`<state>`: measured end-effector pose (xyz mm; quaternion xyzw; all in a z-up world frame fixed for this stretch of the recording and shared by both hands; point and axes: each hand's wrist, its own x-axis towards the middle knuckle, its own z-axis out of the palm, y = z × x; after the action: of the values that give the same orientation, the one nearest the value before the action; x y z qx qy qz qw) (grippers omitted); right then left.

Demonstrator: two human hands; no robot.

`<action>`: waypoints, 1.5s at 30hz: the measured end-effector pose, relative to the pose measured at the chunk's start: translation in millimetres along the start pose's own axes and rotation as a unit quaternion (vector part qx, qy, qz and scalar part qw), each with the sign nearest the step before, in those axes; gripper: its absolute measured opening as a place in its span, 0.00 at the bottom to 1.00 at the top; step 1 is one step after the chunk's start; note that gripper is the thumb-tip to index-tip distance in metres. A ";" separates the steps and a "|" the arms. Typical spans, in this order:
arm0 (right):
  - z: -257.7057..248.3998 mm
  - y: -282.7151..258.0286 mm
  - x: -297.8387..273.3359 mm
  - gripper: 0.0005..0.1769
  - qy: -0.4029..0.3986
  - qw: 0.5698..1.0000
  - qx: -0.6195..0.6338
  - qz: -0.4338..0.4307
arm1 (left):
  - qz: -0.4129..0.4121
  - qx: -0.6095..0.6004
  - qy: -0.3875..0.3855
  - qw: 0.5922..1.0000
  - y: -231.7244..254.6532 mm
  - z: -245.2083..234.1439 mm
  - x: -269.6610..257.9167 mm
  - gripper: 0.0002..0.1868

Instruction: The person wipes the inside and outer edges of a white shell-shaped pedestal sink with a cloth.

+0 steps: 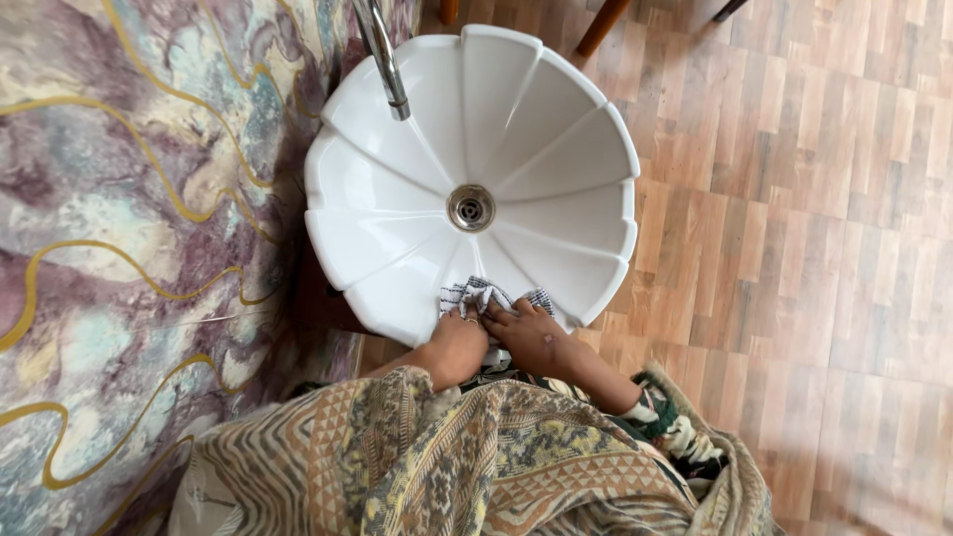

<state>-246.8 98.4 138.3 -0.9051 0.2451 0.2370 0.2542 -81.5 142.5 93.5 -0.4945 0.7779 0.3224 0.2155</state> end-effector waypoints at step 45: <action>-60.6 152.7 198.1 0.25 0.336 0.933 -0.118 0.042 | -0.112 0.108 0.441 0.884 -186.0 -32.1 186.6 0.23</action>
<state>-162.5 -115.2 22.1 -0.9441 0.3245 -0.0432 0.0382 8.9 -54.4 -59.7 -0.6429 0.7622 -0.0411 -0.0637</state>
